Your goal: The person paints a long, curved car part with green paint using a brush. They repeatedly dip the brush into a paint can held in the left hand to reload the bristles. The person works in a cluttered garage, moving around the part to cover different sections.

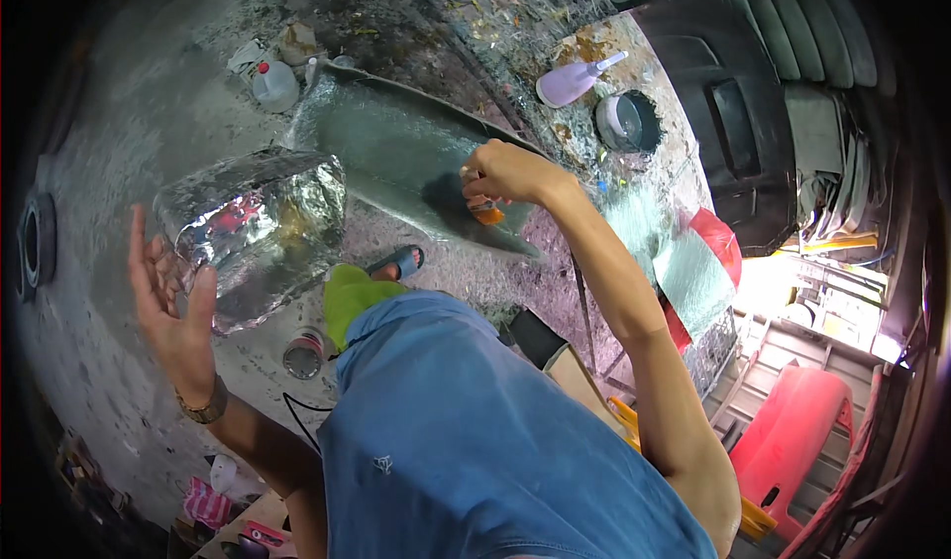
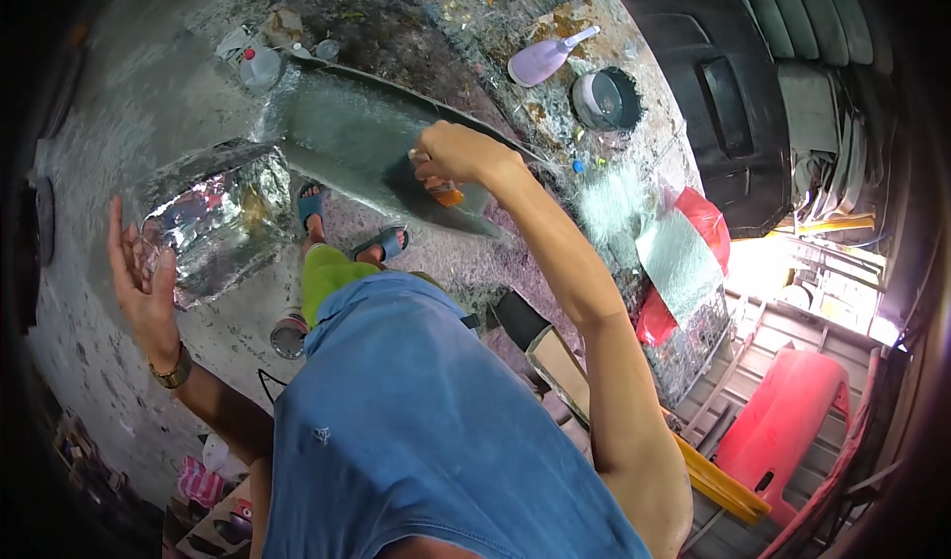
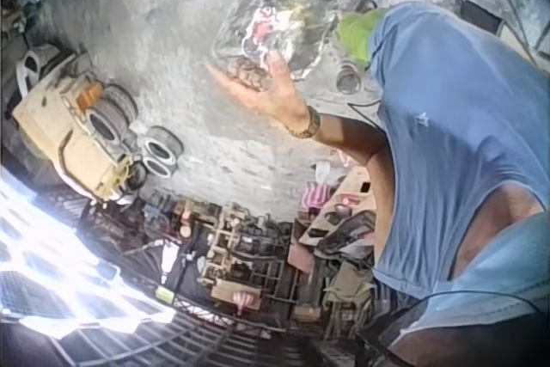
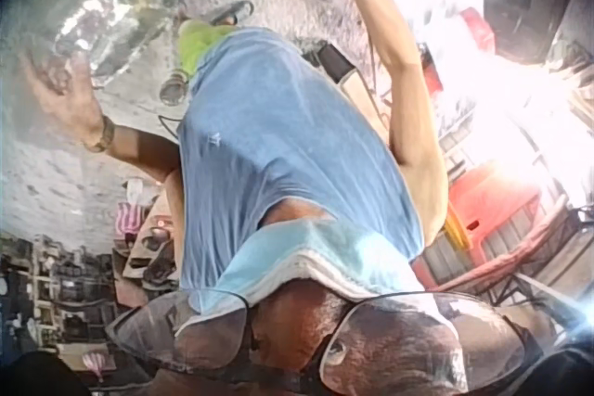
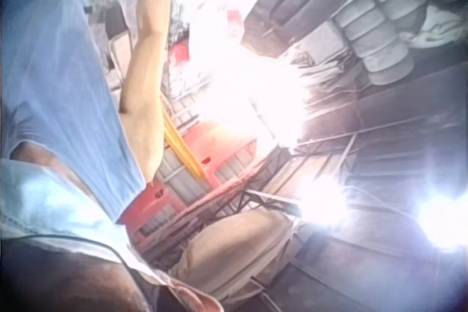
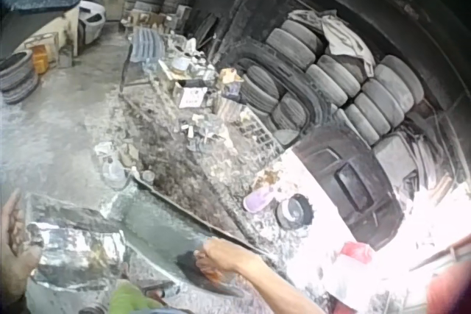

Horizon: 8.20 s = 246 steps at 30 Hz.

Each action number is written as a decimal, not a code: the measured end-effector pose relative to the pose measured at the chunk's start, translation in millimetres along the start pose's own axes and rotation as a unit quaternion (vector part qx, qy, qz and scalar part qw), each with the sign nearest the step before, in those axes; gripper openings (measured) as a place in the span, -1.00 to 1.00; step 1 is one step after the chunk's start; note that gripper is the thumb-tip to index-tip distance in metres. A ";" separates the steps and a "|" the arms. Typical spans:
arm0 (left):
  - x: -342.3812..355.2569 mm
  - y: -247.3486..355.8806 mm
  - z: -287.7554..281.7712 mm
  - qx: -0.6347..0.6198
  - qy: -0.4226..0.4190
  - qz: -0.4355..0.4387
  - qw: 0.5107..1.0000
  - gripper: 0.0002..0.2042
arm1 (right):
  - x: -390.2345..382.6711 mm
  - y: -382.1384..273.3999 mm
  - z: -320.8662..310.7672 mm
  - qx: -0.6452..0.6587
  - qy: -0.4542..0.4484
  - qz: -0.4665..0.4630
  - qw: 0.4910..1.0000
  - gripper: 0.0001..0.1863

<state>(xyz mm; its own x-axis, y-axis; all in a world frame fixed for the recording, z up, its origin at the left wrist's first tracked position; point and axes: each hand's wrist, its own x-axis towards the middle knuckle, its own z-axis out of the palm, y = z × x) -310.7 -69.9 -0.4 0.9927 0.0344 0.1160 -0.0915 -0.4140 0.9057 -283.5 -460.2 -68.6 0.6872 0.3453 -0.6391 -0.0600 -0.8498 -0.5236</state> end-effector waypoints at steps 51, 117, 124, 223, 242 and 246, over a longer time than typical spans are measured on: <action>5.6 34.5 83.2 -0.079 -0.124 -0.028 0.989 -0.28 | -135.5 13.6 29.1 0.386 0.442 -0.014 0.810 -0.82; 68.5 -19.6 -46.1 0.011 0.065 -0.033 0.997 -0.39 | -147.0 -20.6 60.8 0.125 0.392 0.104 0.905 -0.84; 116.9 -25.3 -64.7 -0.008 0.034 -0.018 0.999 -0.40 | -57.4 -63.5 91.3 0.067 0.422 0.107 0.898 -0.88; 430.1 -73.9 -25.9 -0.012 -0.418 0.188 0.889 -0.29 | 143.5 -214.4 94.2 0.271 0.729 0.155 0.610 -0.80; 434.6 -59.0 -29.8 -0.025 -0.441 0.202 0.874 -0.36 | 248.5 -236.5 90.2 0.538 0.797 0.131 0.240 -0.69; 436.0 -52.4 -26.2 -0.030 -0.456 0.188 0.870 -0.34 | 267.0 -255.7 64.7 0.406 0.828 0.197 0.332 -0.66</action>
<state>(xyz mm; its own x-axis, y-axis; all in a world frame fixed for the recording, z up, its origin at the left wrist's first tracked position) 124.8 -9.4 13.4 0.5396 -0.8396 0.0626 -0.4006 -0.1906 0.8962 -131.5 -124.9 -141.8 -0.0753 -0.9935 0.0857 -0.0943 -0.0784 -0.9924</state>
